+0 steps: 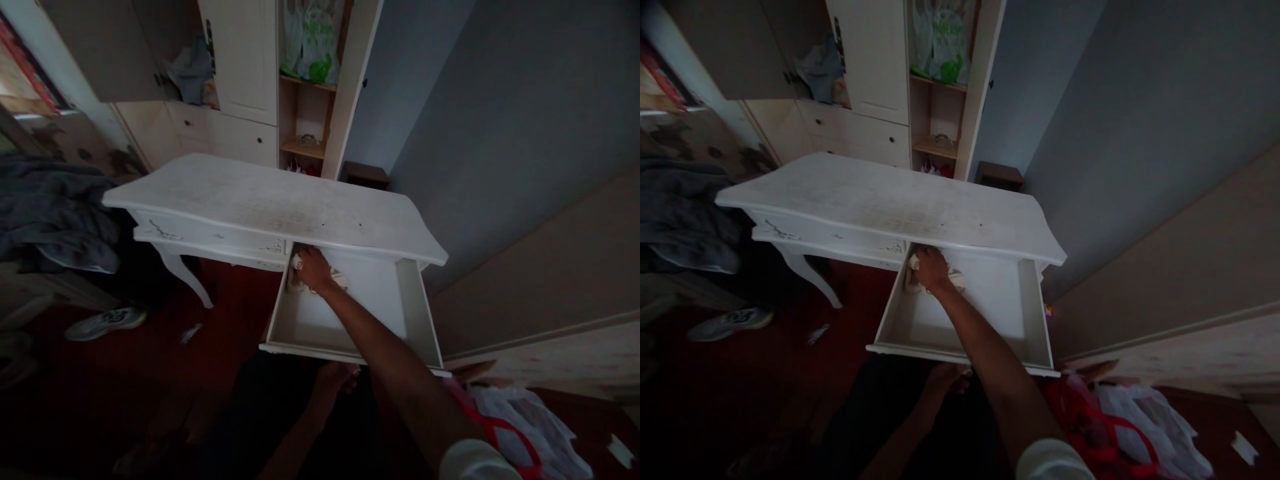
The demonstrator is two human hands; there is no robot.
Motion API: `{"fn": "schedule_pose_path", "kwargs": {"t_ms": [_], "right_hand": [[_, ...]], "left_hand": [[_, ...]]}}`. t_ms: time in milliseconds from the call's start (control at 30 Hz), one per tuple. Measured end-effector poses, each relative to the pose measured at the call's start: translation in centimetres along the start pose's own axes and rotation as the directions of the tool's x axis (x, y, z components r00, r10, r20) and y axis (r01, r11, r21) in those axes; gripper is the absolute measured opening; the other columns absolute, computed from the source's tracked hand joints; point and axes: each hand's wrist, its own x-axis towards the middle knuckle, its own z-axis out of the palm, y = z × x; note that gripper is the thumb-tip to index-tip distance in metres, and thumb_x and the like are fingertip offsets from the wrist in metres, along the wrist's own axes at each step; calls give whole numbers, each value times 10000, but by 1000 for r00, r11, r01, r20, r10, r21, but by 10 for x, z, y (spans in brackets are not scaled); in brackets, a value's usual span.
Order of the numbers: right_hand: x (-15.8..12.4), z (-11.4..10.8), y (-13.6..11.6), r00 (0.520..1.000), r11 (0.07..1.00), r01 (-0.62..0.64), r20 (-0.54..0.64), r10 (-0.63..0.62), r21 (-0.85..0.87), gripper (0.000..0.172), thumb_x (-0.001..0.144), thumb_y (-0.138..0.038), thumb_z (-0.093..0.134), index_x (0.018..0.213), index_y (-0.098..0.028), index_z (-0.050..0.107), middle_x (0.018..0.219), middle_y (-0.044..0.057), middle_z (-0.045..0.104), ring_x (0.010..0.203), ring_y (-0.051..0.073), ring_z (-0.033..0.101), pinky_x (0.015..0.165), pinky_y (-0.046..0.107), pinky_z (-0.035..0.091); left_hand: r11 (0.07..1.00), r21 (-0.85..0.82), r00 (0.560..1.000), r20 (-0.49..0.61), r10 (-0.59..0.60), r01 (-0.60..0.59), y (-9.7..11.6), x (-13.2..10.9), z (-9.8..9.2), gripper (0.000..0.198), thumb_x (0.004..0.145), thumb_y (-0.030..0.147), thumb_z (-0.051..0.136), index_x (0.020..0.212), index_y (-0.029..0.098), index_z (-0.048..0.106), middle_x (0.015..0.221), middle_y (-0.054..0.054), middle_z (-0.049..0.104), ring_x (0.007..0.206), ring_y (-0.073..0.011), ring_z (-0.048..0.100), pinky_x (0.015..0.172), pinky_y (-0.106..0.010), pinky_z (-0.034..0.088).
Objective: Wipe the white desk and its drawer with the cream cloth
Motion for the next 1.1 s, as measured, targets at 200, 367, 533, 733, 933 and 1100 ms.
{"fn": "schedule_pose_path", "kwargs": {"t_ms": [200, 367, 533, 733, 933, 1100], "right_hand": [[-25, -8, 10, 990, 968, 83, 91, -107, 238, 365, 699, -196, 711, 1054, -167, 631, 1097, 83, 645, 1035, 244, 582, 955, 377, 454], [-46, -27, 13, 937, 839, 6, -297, 185, 544, 385, 777, -184, 593, 1160, -195, 557, 1176, 75, 638, 1082, 212, 593, 985, 350, 449], [-33, -37, -22, 920, 825, 92, -365, 144, 558, 413, 780, -191, 618, 1187, -212, 553, 1218, 82, 624, 1148, 229, 566, 1036, 379, 411], [-38, -28, -56, 975, 900, 146, -214, -61, 411, 402, 722, -207, 739, 1102, -225, 610, 1187, 77, 639, 1160, 262, 547, 1045, 425, 395], [-95, -44, -54, 906, 836, 346, 80, -416, 425, 405, 704, -251, 778, 1085, -211, 646, 1188, 76, 668, 1141, 249, 572, 1043, 428, 390], [-129, -54, -48, 826, 792, 403, 191, -530, 459, 324, 720, -218, 733, 1036, -240, 663, 1105, 38, 700, 1038, 208, 633, 966, 360, 450]], "left_hand": [[1000, 3, 1000, 7, -15, 15, 0, 1, -1, 711, 484, 742, 773, 821, 117, 742, 806, -105, 739, 620, -145, 623, 579, -251, 461], [1000, 5, 999, 39, -22, 22, 0, 1, -3, 705, 502, 724, 779, 850, 112, 746, 827, -109, 740, 635, -153, 635, 584, -254, 467], [1000, 7, 999, 32, -7, 7, 9, -6, 0, 656, 533, 702, 779, 830, 119, 739, 828, -106, 741, 651, -156, 635, 606, -259, 470], [999, 39, 1000, 11, 9, -9, 7, -4, 1, 643, 545, 711, 752, 797, 119, 734, 807, -96, 735, 630, -149, 620, 591, -257, 453], [999, 31, 999, 29, -19, 18, 11, -5, 1, 599, 537, 654, 780, 819, 127, 740, 794, -80, 739, 626, -146, 625, 583, -247, 462], [998, 65, 1000, 14, 2, -3, 14, -7, 0, 513, 580, 605, 761, 781, 133, 749, 796, -90, 749, 649, -170, 649, 593, -263, 478]]}}
